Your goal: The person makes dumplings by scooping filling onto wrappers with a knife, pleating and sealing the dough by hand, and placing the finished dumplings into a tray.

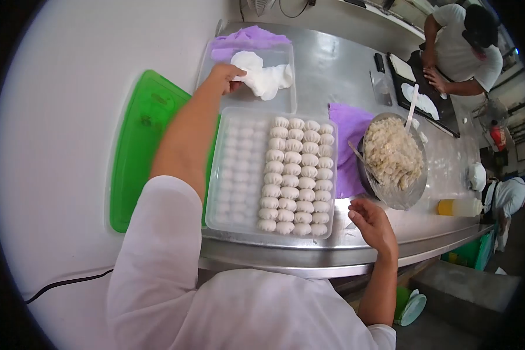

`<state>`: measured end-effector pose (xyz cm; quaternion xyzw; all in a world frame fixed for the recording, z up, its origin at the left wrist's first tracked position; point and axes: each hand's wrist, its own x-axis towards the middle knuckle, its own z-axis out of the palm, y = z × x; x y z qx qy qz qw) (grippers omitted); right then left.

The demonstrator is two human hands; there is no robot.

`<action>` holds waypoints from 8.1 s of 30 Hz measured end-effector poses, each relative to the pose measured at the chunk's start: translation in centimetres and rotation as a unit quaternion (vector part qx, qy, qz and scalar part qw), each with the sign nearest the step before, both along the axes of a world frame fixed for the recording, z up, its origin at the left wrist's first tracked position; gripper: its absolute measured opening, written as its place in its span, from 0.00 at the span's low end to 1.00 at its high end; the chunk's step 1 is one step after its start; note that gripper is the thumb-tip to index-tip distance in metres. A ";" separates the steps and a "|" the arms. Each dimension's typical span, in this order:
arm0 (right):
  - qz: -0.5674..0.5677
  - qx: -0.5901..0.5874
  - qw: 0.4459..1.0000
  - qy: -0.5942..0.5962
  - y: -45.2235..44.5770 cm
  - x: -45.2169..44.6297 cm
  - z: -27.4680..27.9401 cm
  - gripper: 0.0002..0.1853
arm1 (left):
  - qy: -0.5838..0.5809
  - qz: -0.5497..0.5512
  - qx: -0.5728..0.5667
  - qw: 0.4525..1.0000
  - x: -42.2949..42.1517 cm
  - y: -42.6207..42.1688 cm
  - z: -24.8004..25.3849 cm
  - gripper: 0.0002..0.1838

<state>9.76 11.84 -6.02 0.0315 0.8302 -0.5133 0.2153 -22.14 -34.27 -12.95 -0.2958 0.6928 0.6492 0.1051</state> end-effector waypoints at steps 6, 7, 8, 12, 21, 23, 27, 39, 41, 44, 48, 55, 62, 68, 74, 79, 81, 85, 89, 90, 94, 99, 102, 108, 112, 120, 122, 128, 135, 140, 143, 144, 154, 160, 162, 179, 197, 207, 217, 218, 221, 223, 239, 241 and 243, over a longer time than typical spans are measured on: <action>0.030 0.037 0.998 0.043 0.4 0.0 -0.1 0.19 | 0.002 0.055 0.144 0.988 -0.5 3.5 4.1 0.18; 0.030 0.029 0.999 0.033 0.1 -0.1 0.6 0.19 | 0.027 0.032 0.133 0.990 -0.6 4.1 5.2 0.16; 0.030 0.024 0.999 0.030 0.1 -0.2 0.6 0.19 | 0.024 0.033 0.129 0.991 -0.5 4.4 6.2 0.16; 0.045 -0.033 0.998 0.024 0.6 -0.1 1.6 0.21 | 0.096 -0.034 0.124 0.987 2.5 7.0 13.0 0.17; 0.157 -0.031 0.985 0.063 2.3 -2.3 4.8 0.20 | 0.112 -0.102 0.125 0.980 15.0 14.7 17.9 0.15; 0.175 -0.041 0.981 0.073 2.5 -2.8 5.6 0.20 | 0.106 -0.066 0.135 0.983 17.1 16.4 18.5 0.15; 0.182 -0.062 0.979 0.074 2.6 -3.1 6.2 0.20 | 0.166 -0.036 0.226 0.959 20.9 18.1 18.3 0.16; 0.255 0.052 0.953 0.154 0.4 -4.9 7.8 0.18 | -0.065 -0.035 0.310 0.948 35.1 19.0 10.1 0.21; 0.275 0.083 0.941 0.179 -1.5 -5.8 7.9 0.14 | -0.092 -0.096 0.230 0.964 35.4 17.4 10.6 0.19; 0.280 0.107 0.926 0.228 -4.4 -7.0 7.2 0.13 | -0.042 -0.199 0.047 0.978 34.9 13.9 10.6 0.16; 0.320 0.106 0.902 0.270 -8.7 -9.4 4.1 0.11 | 0.176 -0.250 -0.289 0.907 31.5 10.9 9.7 0.12; 0.430 0.141 0.824 0.342 -13.1 -11.3 1.1 0.09 | 0.144 -0.288 -0.289 0.902 28.4 9.4 9.7 0.14; 0.463 0.135 0.795 0.367 -13.2 -11.6 1.2 0.06 | 0.163 -0.288 -0.235 0.914 26.9 9.1 10.0 0.14; 0.471 0.130 0.794 0.362 -13.9 -12.3 1.0 0.05 | 0.160 -0.301 -0.225 0.913 25.7 9.6 9.9 0.15; 0.454 0.109 0.833 0.297 -14.3 -13.1 1.2 0.04 | 0.140 -0.382 -0.253 0.878 25.9 11.5 9.1 0.14; 0.484 0.088 0.828 0.268 -14.2 -12.7 1.8 0.07 | 0.163 -0.403 -0.293 0.851 25.4 10.1 7.9 0.16; 0.487 0.094 0.831 0.250 -14.2 -12.2 2.1 0.10 | 0.151 -0.235 -0.350 0.894 25.3 9.2 6.8 0.21; 0.486 0.108 0.830 0.251 -14.8 -11.7 2.2 0.13 | -0.039 -0.232 -0.156 0.959 25.4 8.8 5.7 0.26; 0.483 0.105 0.831 0.255 -15.1 -11.0 1.4 0.14 | -0.051 -0.176 0.000 0.983 25.4 9.1 5.4 0.21; 0.476 0.100 0.834 0.260 -15.1 -10.9 1.5 0.15 | -0.038 -0.151 0.045 0.987 25.3 9.2 5.7 0.19; 0.431 0.078 0.860 0.260 -15.2 -10.2 1.6 0.15 | -0.030 -0.105 0.135 0.985 25.5 9.7 6.5 0.18; 0.370 0.059 0.881 0.290 -15.1 -10.3 0.8 0.15 | -0.028 -0.118 0.102 0.987 25.4 9.3 6.7 0.19; 0.276 0.074 0.938 0.196 -13.1 -11.5 2.9 0.13 | 0.191 -0.199 -0.446 0.851 27.0 9.2 5.1 0.18; 0.239 0.043 0.960 0.136 -9.5 -10.7 5.8 0.10 | 0.243 -0.361 -0.355 0.827 26.6 13.7 7.8 0.16; 0.219 0.012 0.961 0.170 -7.5 -8.8 6.8 0.12 | 0.241 -0.379 -0.360 0.818 25.6 14.7 6.8 0.15; 0.162 -0.047 0.978 0.122 -4.6 -7.6 4.2 0.10 | 0.224 -0.343 -0.321 0.854 26.0 15.0 6.8 0.10; 0.164 -0.086 0.976 0.114 -4.7 -7.5 3.3 0.10 | 0.247 -0.345 -0.361 0.831 26.1 15.1 6.9 0.10; 0.175 -0.058 0.979 0.083 -4.4 -7.3 3.6 0.09 | 0.204 -0.317 -0.249 0.892 25.8 14.6 6.5 0.09; 0.192 -0.065 0.976 0.075 -5.0 -7.1 3.0 0.09 | 0.341 -0.308 -0.314 0.831 26.3 14.6 6.1 0.04; 0.201 -0.044 0.976 0.067 -5.0 -7.1 3.0 0.08 | 0.297 -0.289 -0.256 0.873 25.7 13.5 5.4 0.06; 0.209 -0.033 0.974 0.086 -5.1 -7.1 3.1 0.09 | 0.099 -0.236 -0.097 0.962 25.2 13.2 5.5 0.08; 0.210 -0.034 0.973 0.086 -5.2 -7.1 3.1 0.09 | 0.126 -0.253 -0.150 0.947 25.4 13.6 5.8 0.08; 0.224 -0.026 0.970 0.091 -5.4 -6.9 2.6 0.08 | 0.065 -0.173 -0.032 0.982 24.2 9.3 7.2 0.05; 0.230 -0.028 0.962 0.146 -7.4 -7.0 3.9 0.17 | 0.078 -0.051 -0.001 0.996 24.9 5.8 10.0 0.08; 0.235 -0.011 0.954 0.183 -9.2 -6.9 4.2 0.21 | 0.116 -0.052 -0.021 0.992 25.4 5.6 11.4 0.07; 0.159 -0.316 0.931 -0.085 -13.0 -7.0 6.9 0.13 | 0.114 -0.230 0.327 0.909 29.2 9.4 12.3 0.16; 0.094 -0.161 0.978 0.097 -13.4 -4.3 5.4 0.13 | 0.175 -0.254 0.101 0.946 30.0 12.4 11.9 0.13; 0.041 -0.248 0.967 0.034 -11.4 -3.2 3.9 0.09 | 0.138 -0.232 0.186 0.945 30.2 12.2 12.1 0.13; 0.003 -0.481 0.852 -0.206 -8.5 -3.5 4.4 0.21 | 0.094 -0.168 0.341 0.920 30.2 15.6 14.8 0.17; 0.004 -0.483 0.851 -0.208 -7.2 -3.8 4.3 0.21 | 0.109 -0.140 0.372 0.911 30.0 15.2 14.8 0.18; -0.047 -0.540 0.812 -0.217 -2.9 -4.7 4.2 0.25 | 0.133 -0.116 0.357 0.917 29.8 14.7 15.8 0.18; -0.115 -0.542 0.805 -0.210 0.1 -5.1 3.4 0.26 | 0.144 -0.119 0.338 0.922 29.5 14.8 16.5 0.16; -0.298 -0.500 0.806 -0.103 13.5 2.0 2.0 0.26 | 0.360 -0.386 -0.319 0.787 21.3 25.2 11.7 0.22; -0.347 -0.506 0.781 -0.118 13.5 2.6 1.9 0.25 | 0.517 -0.454 -0.407 0.601 19.1 29.8 10.4 0.18; -0.351 -0.516 0.773 -0.111 13.6 3.1 2.3 0.25 | 0.408 -0.524 -0.473 0.579 18.7 32.9 9.5 0.17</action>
